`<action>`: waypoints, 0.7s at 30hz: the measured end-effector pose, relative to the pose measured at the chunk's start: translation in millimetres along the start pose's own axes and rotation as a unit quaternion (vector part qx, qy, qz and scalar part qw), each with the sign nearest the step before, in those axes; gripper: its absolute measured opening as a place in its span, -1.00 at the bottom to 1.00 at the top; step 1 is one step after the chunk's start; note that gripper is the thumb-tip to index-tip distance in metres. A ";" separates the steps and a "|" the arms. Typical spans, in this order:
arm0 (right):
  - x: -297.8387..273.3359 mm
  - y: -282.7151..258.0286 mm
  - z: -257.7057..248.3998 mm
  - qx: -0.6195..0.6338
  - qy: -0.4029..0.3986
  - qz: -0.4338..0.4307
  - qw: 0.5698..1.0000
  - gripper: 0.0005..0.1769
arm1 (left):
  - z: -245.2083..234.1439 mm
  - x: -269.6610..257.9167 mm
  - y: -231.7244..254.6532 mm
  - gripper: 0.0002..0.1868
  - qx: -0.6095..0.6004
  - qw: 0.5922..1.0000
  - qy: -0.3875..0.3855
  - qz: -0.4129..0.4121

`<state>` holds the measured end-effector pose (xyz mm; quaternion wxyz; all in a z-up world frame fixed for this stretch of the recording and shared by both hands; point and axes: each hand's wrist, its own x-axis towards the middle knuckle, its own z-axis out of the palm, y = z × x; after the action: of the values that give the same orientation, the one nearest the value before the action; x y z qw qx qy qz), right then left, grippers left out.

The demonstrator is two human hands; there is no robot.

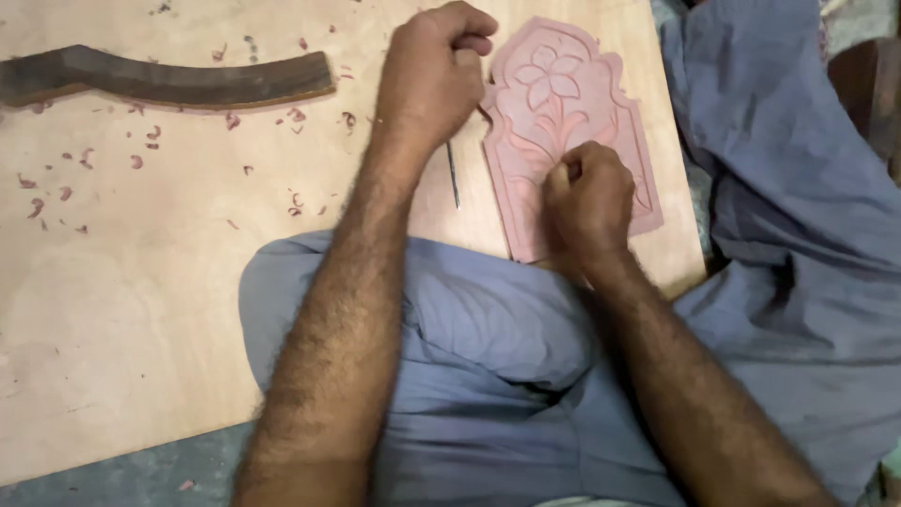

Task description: The person carves decorative floral patterns into a wooden plaque by hand, occasionally using a small tool to refine the details.

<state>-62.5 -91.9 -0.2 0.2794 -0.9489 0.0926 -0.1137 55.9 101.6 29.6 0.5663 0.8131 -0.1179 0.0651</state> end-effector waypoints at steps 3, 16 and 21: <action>17.5 4.5 6.3 0.002 -0.007 -0.008 1.000 -0.89 | 4.8 -4.1 0.0 -0.68 0.023 1.000 0.000 -0.018; 36.1 25.6 3.0 -0.032 -0.093 -0.086 0.991 -0.89 | 5.2 -5.8 5.6 -0.69 0.027 1.000 -0.011 -0.010; 64.0 25.7 11.1 -0.036 -0.104 -0.203 0.973 -0.87 | 4.5 0.1 4.7 -0.69 0.051 0.999 -0.005 0.002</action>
<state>-1.1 -122.8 -12.9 0.2241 -0.9639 -0.1275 -0.0658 54.6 95.8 32.3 0.5237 0.8409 -0.1185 0.0682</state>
